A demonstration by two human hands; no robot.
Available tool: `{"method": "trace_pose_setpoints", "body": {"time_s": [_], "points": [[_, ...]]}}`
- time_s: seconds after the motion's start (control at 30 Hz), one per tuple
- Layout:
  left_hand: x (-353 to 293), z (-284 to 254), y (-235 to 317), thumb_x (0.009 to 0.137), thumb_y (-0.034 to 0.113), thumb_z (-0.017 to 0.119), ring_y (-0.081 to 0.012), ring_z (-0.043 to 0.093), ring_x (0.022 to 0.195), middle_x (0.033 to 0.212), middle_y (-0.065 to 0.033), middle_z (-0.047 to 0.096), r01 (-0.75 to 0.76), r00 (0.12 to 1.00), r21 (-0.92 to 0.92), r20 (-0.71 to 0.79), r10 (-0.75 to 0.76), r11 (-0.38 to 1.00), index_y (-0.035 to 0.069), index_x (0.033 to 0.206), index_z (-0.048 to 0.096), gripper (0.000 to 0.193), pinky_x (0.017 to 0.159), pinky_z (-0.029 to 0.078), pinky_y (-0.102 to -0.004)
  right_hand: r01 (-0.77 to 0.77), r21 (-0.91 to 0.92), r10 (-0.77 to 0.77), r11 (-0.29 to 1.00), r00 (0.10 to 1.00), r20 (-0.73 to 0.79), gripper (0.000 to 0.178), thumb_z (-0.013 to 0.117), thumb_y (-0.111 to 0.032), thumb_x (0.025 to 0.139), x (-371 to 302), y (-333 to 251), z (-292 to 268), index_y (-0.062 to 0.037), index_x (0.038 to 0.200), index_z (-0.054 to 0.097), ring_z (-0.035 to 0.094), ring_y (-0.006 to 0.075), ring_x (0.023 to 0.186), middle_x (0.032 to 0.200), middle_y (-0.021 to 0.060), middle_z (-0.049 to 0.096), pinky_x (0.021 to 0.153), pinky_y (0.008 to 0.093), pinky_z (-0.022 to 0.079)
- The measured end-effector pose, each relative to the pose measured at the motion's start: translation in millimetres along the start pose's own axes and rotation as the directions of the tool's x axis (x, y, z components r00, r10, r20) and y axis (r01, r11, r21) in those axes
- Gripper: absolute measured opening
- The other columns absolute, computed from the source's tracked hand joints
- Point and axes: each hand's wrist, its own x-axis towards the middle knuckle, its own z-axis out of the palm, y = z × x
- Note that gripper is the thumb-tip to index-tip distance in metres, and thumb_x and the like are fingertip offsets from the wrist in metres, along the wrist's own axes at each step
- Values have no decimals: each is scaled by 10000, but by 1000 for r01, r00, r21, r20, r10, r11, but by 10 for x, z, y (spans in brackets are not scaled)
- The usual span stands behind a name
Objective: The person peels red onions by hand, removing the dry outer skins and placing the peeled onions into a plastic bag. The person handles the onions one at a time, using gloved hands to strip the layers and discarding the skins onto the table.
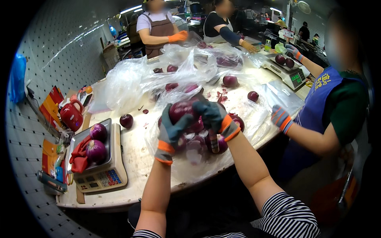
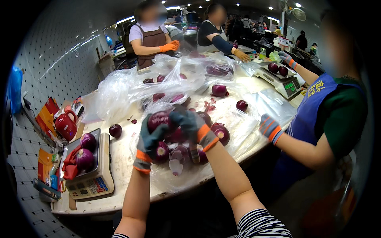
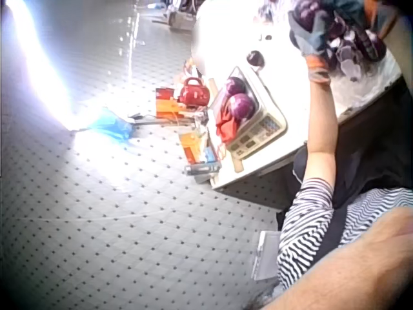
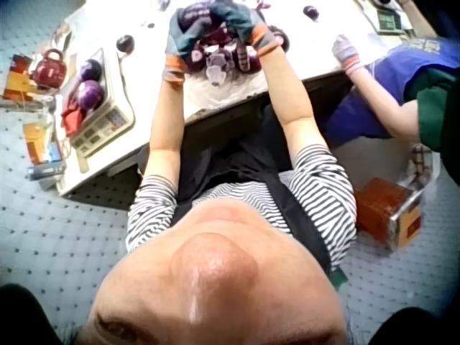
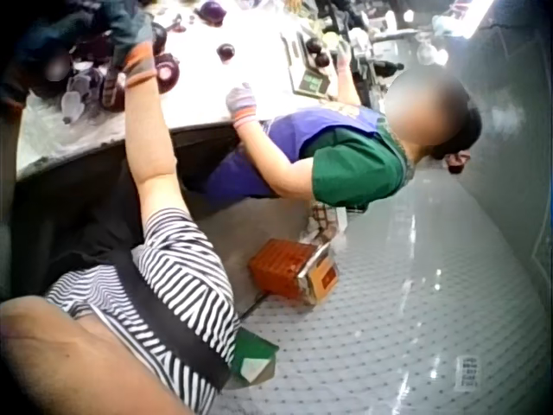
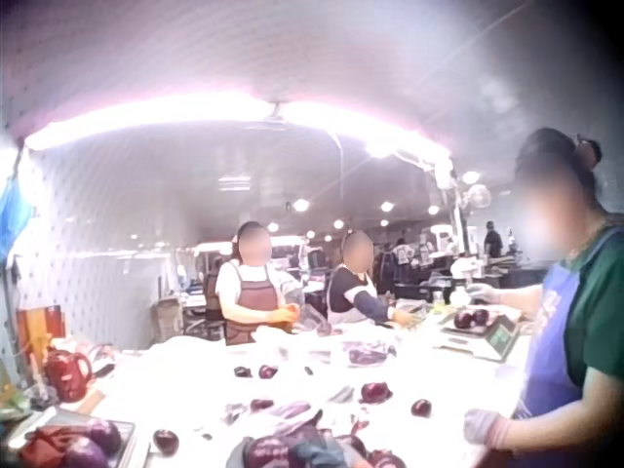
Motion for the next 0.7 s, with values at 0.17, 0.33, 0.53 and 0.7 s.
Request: {"method": "trace_pose_setpoints", "body": {"time_s": [0.17, 0.33, 0.53, 0.7], "points": [[-133, 16, 30, 593, 240, 840, -207, 554, 1019, 1173, -153, 522, 12, 989, 226, -143, 21, 974, -68, 1295, 352, 909, 828, 497, -305, -336, 486, 300, 807, 942, 153, 410, 654, -164, 753, -114, -545, 134, -96, 1147, 565, 592, 142, 786, 931, 72, 616, 679, 284, 495], [-100, 5, 82, 583, 249, 838, -212, 532, 1054, 1181, -140, 509, -168, 976, 449, -51, 213, 878, -52, 1275, 379, 883, 924, 447, -305, -85, 186, 65, 979, 992, 113, 431, 604, -175, 764, -77, -423, 77, -71, 1179, 549, 588, 108, 778, 901, 77, 633, 690, 257, 483], [-115, 19, 105, 532, 360, 856, -246, 541, 1079, 1202, -174, 514, -256, 948, 609, 4, 320, 751, -27, 1291, 389, 972, 932, 447, -341, 42, 180, -54, 983, 997, 62, 545, 576, -134, 673, -69, -325, 197, -25, 1206, 535, 580, 123, 798, 901, 95, 642, 717, 274, 484], [-130, 1, 187, 532, 355, 855, -243, 544, 1076, 1203, -180, 516, -215, 965, 618, 16, 261, 756, -29, 1303, 376, 985, 922, 455, -336, -44, 357, 14, 933, 996, 86, 543, 544, -79, 665, -99, -358, 228, -4, 1203, 536, 553, 98, 739, 869, 54, 619, 666, 245, 477]]}}
